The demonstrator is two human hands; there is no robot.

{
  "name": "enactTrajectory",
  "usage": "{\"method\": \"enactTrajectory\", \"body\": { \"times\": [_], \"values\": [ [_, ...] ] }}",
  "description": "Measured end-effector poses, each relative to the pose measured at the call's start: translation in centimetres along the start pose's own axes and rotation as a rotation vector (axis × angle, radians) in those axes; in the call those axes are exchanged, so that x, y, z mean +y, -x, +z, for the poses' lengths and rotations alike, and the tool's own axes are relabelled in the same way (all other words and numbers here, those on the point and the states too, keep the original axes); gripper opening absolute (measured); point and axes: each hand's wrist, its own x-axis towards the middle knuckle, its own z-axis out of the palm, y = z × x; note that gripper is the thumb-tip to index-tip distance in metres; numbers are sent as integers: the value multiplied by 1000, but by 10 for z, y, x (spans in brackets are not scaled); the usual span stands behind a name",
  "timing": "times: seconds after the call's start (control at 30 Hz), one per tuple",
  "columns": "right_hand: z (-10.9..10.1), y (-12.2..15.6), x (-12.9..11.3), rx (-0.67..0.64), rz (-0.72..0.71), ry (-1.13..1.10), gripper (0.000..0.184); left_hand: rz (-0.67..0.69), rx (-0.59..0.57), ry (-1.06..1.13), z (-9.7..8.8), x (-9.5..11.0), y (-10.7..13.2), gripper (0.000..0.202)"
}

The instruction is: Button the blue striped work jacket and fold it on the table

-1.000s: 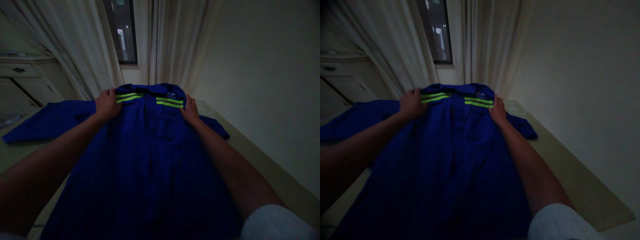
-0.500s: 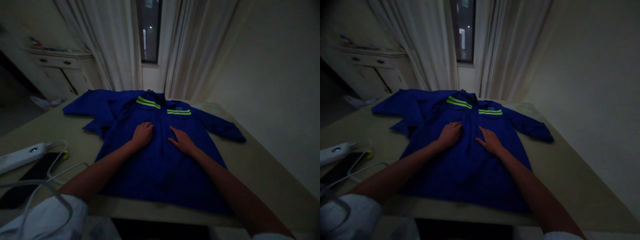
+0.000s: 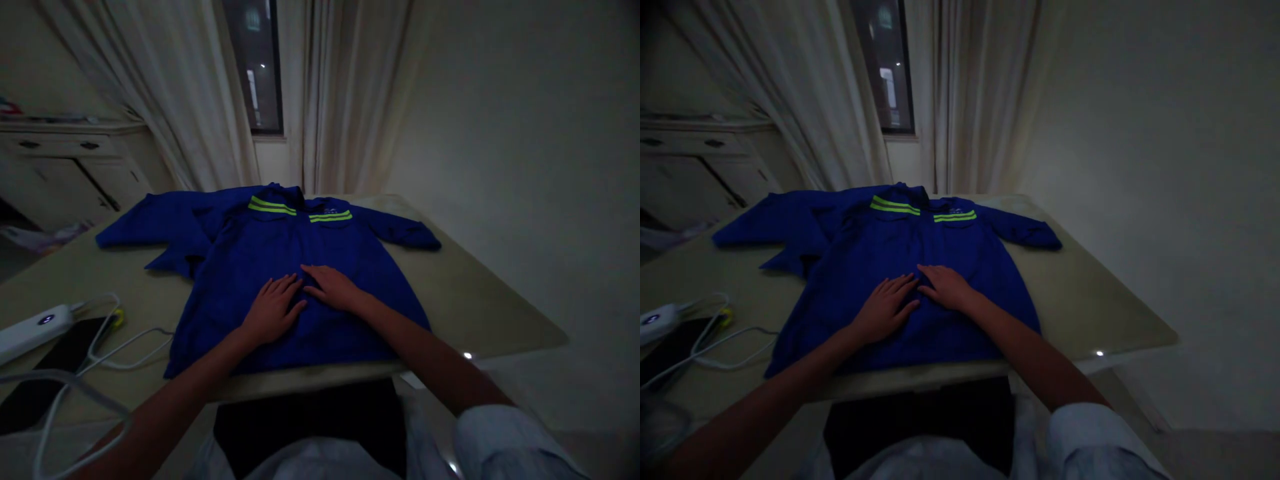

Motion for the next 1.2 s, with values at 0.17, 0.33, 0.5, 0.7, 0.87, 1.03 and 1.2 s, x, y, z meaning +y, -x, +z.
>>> {"method": "enactTrajectory", "body": {
  "times": [0.17, 0.33, 0.5, 0.7, 0.87, 1.03, 1.2],
  "values": [
    [-13, 30, -22, -27, 60, 61, 57, 50, 33, -12, 1, 21, 31, 57],
    [-17, 33, -15, 10, -3, 53, 49, 59, 43, -18, -2, 29, 42, 53],
    [-16, 22, 2, 85, 50, -104, 39, 35, 52, -9, -4, 30, 41, 49],
    [-16, 65, -61, 70, -228, -127, 49, 33, 54, 16, -2, 27, 42, 49],
    [-4, 123, -97, 77, -154, -140, 46, 21, 61, 39, 1, 24, 42, 51],
    [-5, 152, -94, 373, 33, -372, 29, 16, 75, 74, 0, 27, 40, 50],
    [-9, 149, -100, 297, 42, -400, 30, 6, 187, 130, -13, 33, 46, 45]
  ]
}}
